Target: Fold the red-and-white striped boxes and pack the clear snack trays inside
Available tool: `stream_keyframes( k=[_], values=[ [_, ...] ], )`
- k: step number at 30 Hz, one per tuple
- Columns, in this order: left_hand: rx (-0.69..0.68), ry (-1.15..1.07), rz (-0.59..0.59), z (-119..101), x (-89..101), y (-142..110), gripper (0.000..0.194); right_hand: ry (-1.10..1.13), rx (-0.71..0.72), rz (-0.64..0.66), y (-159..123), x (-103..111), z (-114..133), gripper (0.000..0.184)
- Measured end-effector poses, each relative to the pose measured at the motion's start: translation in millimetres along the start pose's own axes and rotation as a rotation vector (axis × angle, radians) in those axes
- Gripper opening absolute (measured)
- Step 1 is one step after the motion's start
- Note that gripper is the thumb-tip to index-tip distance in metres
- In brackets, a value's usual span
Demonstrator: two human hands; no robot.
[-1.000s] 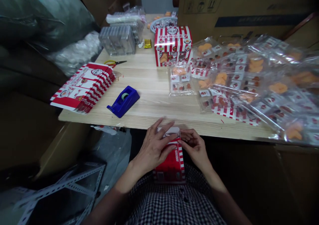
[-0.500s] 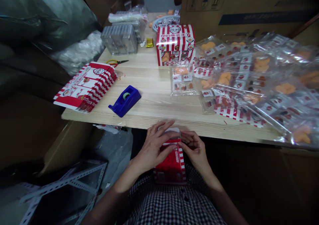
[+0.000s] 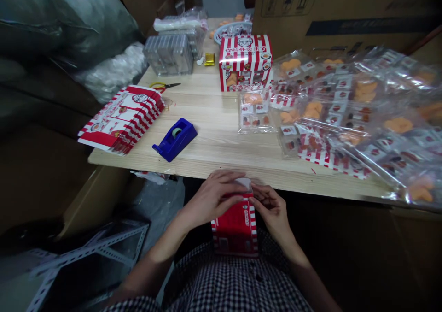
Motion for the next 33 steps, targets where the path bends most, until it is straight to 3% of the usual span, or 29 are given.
stream_keyframes(
  k=[4, 7, 12, 17, 19, 21, 23, 25, 29, 33],
  values=[
    [0.112, -0.083, -0.069, 19.0, 12.9, 5.9, 0.021, 0.014, -0.023, 0.02, 1.3, -1.4, -4.4, 0.026],
    [0.111, 0.031, 0.003, 25.7, 9.6, 14.9, 0.017, -0.017, -0.01, 0.012, -1.4, -2.1, -4.2, 0.028],
    [0.167, 0.144, 0.074, 29.1, 3.8, 24.4, 0.028, -0.115, 0.0, -0.015, -8.0, -1.7, -1.0, 0.021],
    [0.083, 0.077, 0.08, 22.3, 2.6, 30.4, 0.025, -0.121, 0.026, -0.015, -3.4, -2.5, 2.8, 0.015],
    [0.058, 0.01, -0.01, 20.8, 12.3, 24.8, 0.023, -0.129, 0.03, -0.024, -0.1, -0.8, 2.8, 0.012],
    [0.059, -0.037, -0.212, 21.8, 32.3, 9.5, 0.022, -0.147, 0.041, -0.052, 2.3, 4.1, 3.1, 0.008],
    [0.084, -0.062, -0.441, 24.8, 51.7, -16.2, 0.022, -0.163, 0.057, -0.089, 3.6, 10.7, 3.9, 0.007],
    [0.114, -0.101, -0.573, 27.9, 56.6, -43.3, 0.016, -0.17, 0.064, -0.115, 4.3, 15.4, 4.4, 0.007],
    [0.2, -0.23, -0.578, 34.1, 23.8, -76.2, 0.021, -0.187, 0.06, -0.101, 6.5, 12.9, 4.4, 0.008],
    [0.302, -0.323, -0.634, 41.9, -10.0, -83.9, 0.02, -0.195, 0.082, -0.069, 7.1, 7.6, 4.4, 0.009]
  ],
)
Point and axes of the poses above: each hand's wrist, its own y-axis towards the middle knuckle, its own x-axis out of the back of the hand, z = x × y, the point moved 7 cm from there along y, towards the middle knuckle, and after that the axes turned 15 degrees about -x, right-handed, at the moved point
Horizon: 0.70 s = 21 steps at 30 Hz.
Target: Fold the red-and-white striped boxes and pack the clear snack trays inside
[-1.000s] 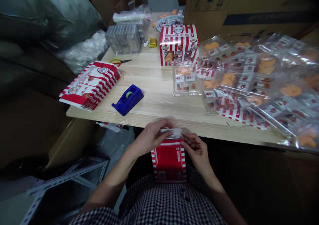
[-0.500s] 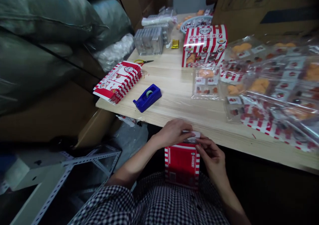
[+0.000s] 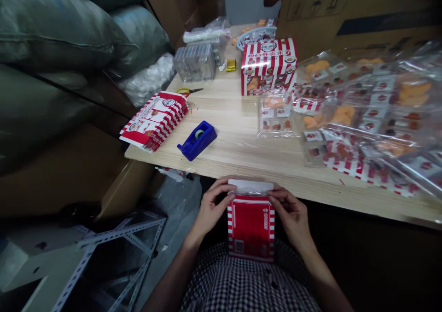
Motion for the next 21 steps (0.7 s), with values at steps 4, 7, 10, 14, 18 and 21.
stream_keyframes(
  k=[4, 7, 10, 14, 18, 21],
  values=[
    [0.043, -0.044, -0.003, 5.7, -12.3, -0.4, 0.022, -0.072, 0.006, -0.003, -3.7, 2.6, -1.1, 0.014],
    [0.043, -0.053, -0.027, 5.9, -12.7, 1.8, 0.025, -0.15, 0.037, 0.036, -7.5, 1.8, 3.3, 0.018],
    [0.102, -0.068, -0.042, 12.5, -14.1, 1.0, 0.029, -0.184, 0.066, 0.078, -8.2, -0.4, 11.5, 0.017],
    [0.217, -0.163, -0.075, 25.2, -21.9, -0.9, 0.031, -0.149, 0.041, 0.066, -3.7, -0.9, 17.8, 0.017],
    [0.231, -0.333, -0.226, 29.9, -26.9, 1.0, 0.023, 0.007, -0.093, -0.01, 1.2, -0.4, 6.0, 0.024],
    [0.24, -0.492, -0.278, 31.0, -32.0, 2.6, 0.036, 0.164, -0.173, -0.088, 2.6, 0.4, -6.0, 0.024]
  ],
)
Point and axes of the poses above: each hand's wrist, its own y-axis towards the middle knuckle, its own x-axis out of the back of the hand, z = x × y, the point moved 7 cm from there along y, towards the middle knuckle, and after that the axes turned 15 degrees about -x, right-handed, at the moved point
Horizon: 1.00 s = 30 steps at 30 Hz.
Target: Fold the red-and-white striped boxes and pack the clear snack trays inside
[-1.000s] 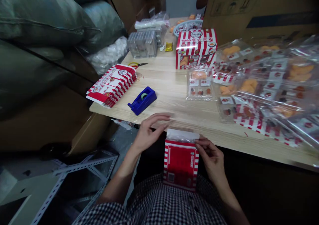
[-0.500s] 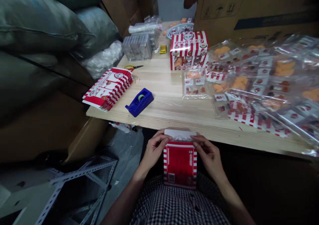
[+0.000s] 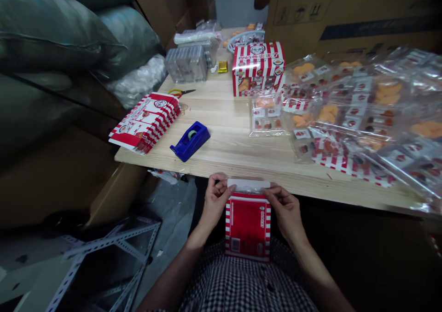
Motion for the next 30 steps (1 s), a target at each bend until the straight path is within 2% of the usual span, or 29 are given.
stream_keyframes(
  k=[2, 3, 5, 6, 7, 9, 11, 13, 16, 21, 27, 30],
  values=[
    [0.053, -0.071, 0.034, 2.1, -4.6, 0.7, 0.045, 0.103, -0.021, -0.014, 1.5, 0.4, -2.5, 0.028],
    [0.086, -0.099, 0.062, 2.6, -7.2, 1.4, 0.048, 0.137, -0.032, 0.005, 2.3, -0.9, -2.1, 0.037],
    [0.155, -0.151, 0.14, 2.4, -13.2, 2.9, 0.048, 0.15, -0.072, 0.095, 3.8, -6.3, 0.3, 0.057],
    [0.182, -0.176, 0.185, 1.2, -16.4, 3.9, 0.045, 0.133, -0.097, 0.157, 4.2, -9.9, 1.8, 0.06],
    [0.204, -0.195, 0.233, -0.5, -19.2, 4.8, 0.041, 0.108, -0.122, 0.224, 4.2, -13.3, 3.2, 0.058],
    [0.243, -0.21, 0.329, -3.9, -23.4, 5.5, 0.034, 0.049, -0.149, 0.333, 3.1, -17.8, 6.1, 0.039],
    [0.262, -0.191, 0.414, -7.0, -25.1, 5.3, 0.033, 0.001, -0.124, 0.376, 1.9, -17.8, 10.1, 0.021],
    [0.259, -0.146, 0.471, -9.5, -24.6, 5.4, 0.037, -0.043, -0.075, 0.393, 0.1, -17.0, 14.3, 0.015],
    [0.229, -0.012, 0.505, -12.7, -22.3, 8.7, 0.046, -0.119, -0.017, 0.445, -4.0, -18.6, 19.0, 0.017],
    [0.162, 0.169, 0.62, -21.9, -29.1, 16.4, 0.029, -0.209, 0.04, 0.495, -5.1, -16.2, 26.9, 0.022],
    [0.149, 0.228, 0.678, -24.7, -31.0, 23.8, 0.033, -0.341, 0.024, 0.416, 5.2, -16.1, 29.0, 0.017],
    [0.129, 0.262, 0.72, -25.2, -32.2, 28.0, 0.031, -0.307, -0.046, 0.431, 8.4, -20.9, 26.5, 0.026]
  ],
)
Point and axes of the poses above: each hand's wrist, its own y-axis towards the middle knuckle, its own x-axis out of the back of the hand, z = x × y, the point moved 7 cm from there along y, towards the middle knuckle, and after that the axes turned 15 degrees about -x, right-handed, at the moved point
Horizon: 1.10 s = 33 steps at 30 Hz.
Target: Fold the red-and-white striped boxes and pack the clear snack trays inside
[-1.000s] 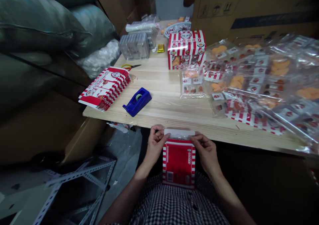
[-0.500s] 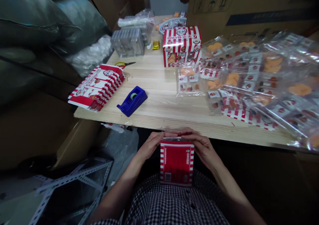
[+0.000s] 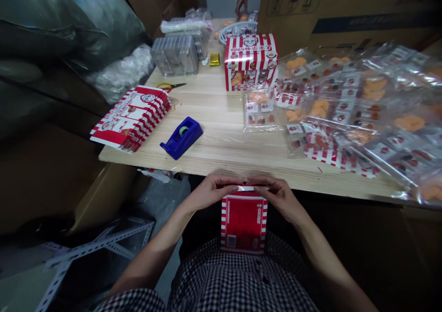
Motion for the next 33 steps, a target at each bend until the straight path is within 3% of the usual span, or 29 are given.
stream_keyframes(
  k=[3, 15, 19, 26, 33],
  values=[
    [-0.011, 0.046, 0.052, -3.0, 1.8, 6.0, 0.029, 0.045, -0.056, 0.021, 3.1, -2.1, 0.1, 0.033],
    [-0.057, 0.219, 0.205, -15.9, 5.5, 15.1, 0.022, -0.006, -0.12, 0.184, 11.0, -6.0, 6.3, 0.014],
    [-0.031, 0.286, 0.239, -14.9, 9.5, 14.9, 0.02, -0.028, -0.125, 0.229, 6.1, -10.4, 3.4, 0.022],
    [0.013, 0.261, 0.197, -7.7, 10.2, 9.9, 0.022, 0.141, -0.203, 0.266, -1.6, -8.0, -3.0, 0.026],
    [-0.056, 0.376, 0.137, -32.3, -1.0, -0.1, 0.026, 0.114, -0.237, 0.25, -2.9, -4.4, 4.0, 0.024]
  ],
)
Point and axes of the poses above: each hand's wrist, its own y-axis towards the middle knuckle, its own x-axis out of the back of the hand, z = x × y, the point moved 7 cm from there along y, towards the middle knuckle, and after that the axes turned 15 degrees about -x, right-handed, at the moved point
